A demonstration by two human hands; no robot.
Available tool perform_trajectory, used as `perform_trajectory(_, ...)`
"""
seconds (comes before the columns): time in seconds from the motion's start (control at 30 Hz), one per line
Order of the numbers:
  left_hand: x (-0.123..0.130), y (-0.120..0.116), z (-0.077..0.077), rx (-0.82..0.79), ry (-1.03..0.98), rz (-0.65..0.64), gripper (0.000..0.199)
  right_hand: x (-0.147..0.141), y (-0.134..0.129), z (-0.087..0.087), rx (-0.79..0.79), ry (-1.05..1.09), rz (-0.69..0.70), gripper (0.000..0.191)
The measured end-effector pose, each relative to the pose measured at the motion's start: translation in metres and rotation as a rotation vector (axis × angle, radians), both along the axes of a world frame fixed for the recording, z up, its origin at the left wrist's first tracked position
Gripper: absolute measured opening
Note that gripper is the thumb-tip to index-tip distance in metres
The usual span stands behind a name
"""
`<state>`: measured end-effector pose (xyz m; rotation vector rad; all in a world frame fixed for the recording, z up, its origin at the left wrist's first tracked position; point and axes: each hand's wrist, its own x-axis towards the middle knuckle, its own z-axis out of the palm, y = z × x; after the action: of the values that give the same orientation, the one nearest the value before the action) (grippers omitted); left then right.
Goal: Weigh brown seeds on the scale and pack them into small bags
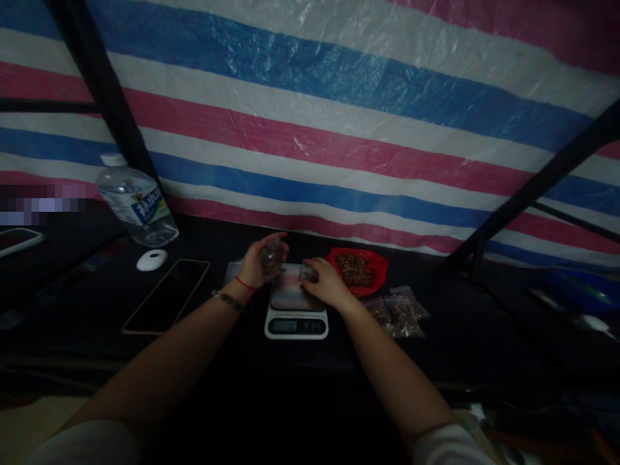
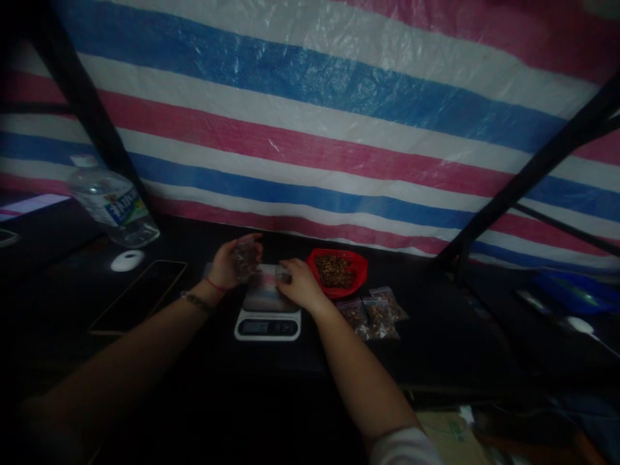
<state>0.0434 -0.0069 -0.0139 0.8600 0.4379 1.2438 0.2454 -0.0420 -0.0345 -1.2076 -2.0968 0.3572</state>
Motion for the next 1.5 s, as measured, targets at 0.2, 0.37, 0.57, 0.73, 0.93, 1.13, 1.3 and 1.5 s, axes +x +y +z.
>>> perform_trajectory(0.2,-0.004,-0.008,0.006,0.123,0.043,-0.139,0.042,0.004,-0.007,0.014,0.236,0.199,-0.006,0.050)
perform_trajectory(0.37,0.000,-0.022,0.013,0.138,0.154,-0.377,0.039,-0.003,-0.022,0.034,0.342,0.300,0.102,0.037)
perform_trajectory(0.57,0.013,-0.058,0.024,0.288,0.453,-0.313,0.027,-0.013,-0.062,0.062,0.241,0.258,0.206,0.008)
perform_trajectory(0.73,0.012,-0.087,0.034,0.449,0.675,-0.240,0.037,-0.005,-0.093,0.068,0.072,0.331,0.177,0.006)
perform_trajectory(0.93,0.012,-0.107,0.031,0.456,0.736,-0.242,0.034,0.006,-0.107,0.063,0.039,0.377,0.056,0.004)
perform_trajectory(1.13,0.011,-0.114,0.029,0.487,0.807,-0.231,0.032,0.002,-0.107,0.055,-0.104,0.475,-0.028,0.021)
perform_trajectory(1.3,0.010,-0.118,0.039,0.521,0.844,-0.087,0.029,0.001,-0.106,0.063,-0.185,0.463,-0.004,0.011)
perform_trajectory(1.5,0.011,-0.120,0.045,0.473,0.807,0.123,0.027,0.006,-0.114,0.073,-0.173,0.463,-0.061,0.010)
